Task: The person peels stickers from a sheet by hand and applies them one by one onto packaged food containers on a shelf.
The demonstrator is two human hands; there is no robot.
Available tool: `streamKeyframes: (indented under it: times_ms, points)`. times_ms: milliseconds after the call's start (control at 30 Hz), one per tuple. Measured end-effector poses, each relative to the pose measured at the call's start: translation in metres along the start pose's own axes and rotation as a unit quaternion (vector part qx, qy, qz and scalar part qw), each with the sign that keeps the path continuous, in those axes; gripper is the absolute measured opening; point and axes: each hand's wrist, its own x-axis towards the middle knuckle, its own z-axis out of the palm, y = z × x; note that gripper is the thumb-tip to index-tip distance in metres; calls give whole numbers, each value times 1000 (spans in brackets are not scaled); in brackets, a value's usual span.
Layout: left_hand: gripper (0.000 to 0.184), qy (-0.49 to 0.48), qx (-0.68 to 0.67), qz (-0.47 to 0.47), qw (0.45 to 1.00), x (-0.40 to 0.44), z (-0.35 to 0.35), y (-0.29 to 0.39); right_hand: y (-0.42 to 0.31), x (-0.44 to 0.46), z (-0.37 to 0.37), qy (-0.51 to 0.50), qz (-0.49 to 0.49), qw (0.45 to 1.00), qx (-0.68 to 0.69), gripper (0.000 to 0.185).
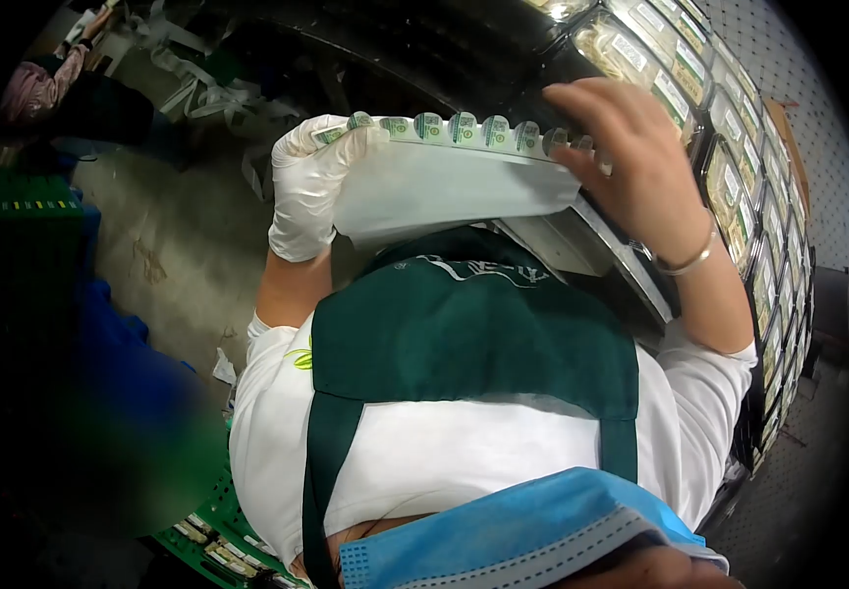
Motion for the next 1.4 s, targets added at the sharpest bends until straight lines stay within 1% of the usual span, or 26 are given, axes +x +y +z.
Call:
streamKeyframes:
  times_ms: [67, 133, 267, 333, 467, 533, 567, 600, 633, 667, 700, 733, 800, 833, 867, 900, 1000, 1067, 1100, 1133, 1200, 1267, 1300, 1333, 1367, 1400]
  points:
    - [5, -1, 12, 18, 1000, 4, 3, -2, -2, 4, 10, -5, -26, 1000, -7, 29]
    - [5, 13, -17, -22, 1000, 7, 7, 0, 2, 4, 13, -7, -21, 1000, -15, 25]
    - [7, 11, -70, -28, 997, 19, 16, -6, 4, 0, 16, -13, -11, 999, -41, 19]
    - [10, -7, -109, -41, 993, 26, 14, -15, 9, 1, 20, 23, -27, 997, -73, 14]
    - [11, -5, -139, -102, 985, 50, 18, -36, 33, -1, 6, 33, -51, 998, -31, 16]
    - [11, 3, -130, -107, 986, 59, 21, -43, 58, 1, -8, 105, -1, 990, 93, 20]
    - [11, 19, -120, -113, 986, 52, 5, -48, 72, 1, -8, 156, 22, 982, 99, 21]
    - [12, 22, -122, -116, 985, 53, 3, -55, 97, 2, -32, 136, 163, 976, 48, 13]
    - [11, 13, -99, -127, 987, 54, -1, -58, 151, 3, -41, 177, 229, 957, 25, 6]
    - [11, 4, -74, -137, 988, 54, -9, -61, 236, -13, -43, 168, 303, 933, 102, 12]
    - [12, 26, -36, -146, 988, 53, -16, -63, 266, -9, -64, 51, 533, 841, 73, 40]
    - [12, 24, -24, -157, 987, 54, -20, -65, 342, -44, -52, 90, 485, 866, 79, 17]
    - [11, 63, 56, -175, 981, 53, -25, -63, 406, -80, -27, 69, 538, 835, -96, 33]
    - [10, 67, 72, -163, 982, 51, -30, -63, 449, -103, -18, -47, 530, 840, -102, 45]
    - [10, 74, 85, -151, 982, 48, -36, -65, 455, -108, -10, -41, 605, 789, -103, 41]
    - [9, 94, 103, -129, 982, 48, -36, -65, 459, -109, 0, -36, 603, 783, -149, 41]
    - [7, 121, 82, -147, 978, 44, -31, -58, 469, -109, 6, -109, 663, 727, -143, 42]
    - [7, 135, 98, -159, 973, 43, -34, -57, 446, -101, 5, -237, 574, 759, -196, 43]
    - [7, 144, 109, -166, 969, 44, -35, -57, 449, -101, 7, -198, 619, 740, -173, 51]
    - [7, 147, 108, -167, 969, 44, -34, -57, 451, -103, 8, -200, 617, 741, -174, 51]
    - [5, 166, 119, -170, 964, 46, -30, -56, 442, -109, 4, -184, 659, 684, -252, 61]
    - [5, 172, 116, -175, 962, 48, -25, -53, 444, -111, -17, -229, 695, 627, -268, 69]
    - [5, 177, 113, -178, 961, 48, -23, -54, 463, -112, -24, -260, 727, 609, -184, 67]
    - [5, 181, 111, -178, 961, 49, -23, -56, 514, -144, -18, -208, 601, 745, -201, 52]
    - [4, 180, 106, -197, 958, 50, -23, -55, 518, -97, -9, -170, 611, 758, -155, 34]
    - [4, 179, 102, -214, 955, 51, -23, -56, 526, -83, 13, 25, 564, 816, -124, 33]
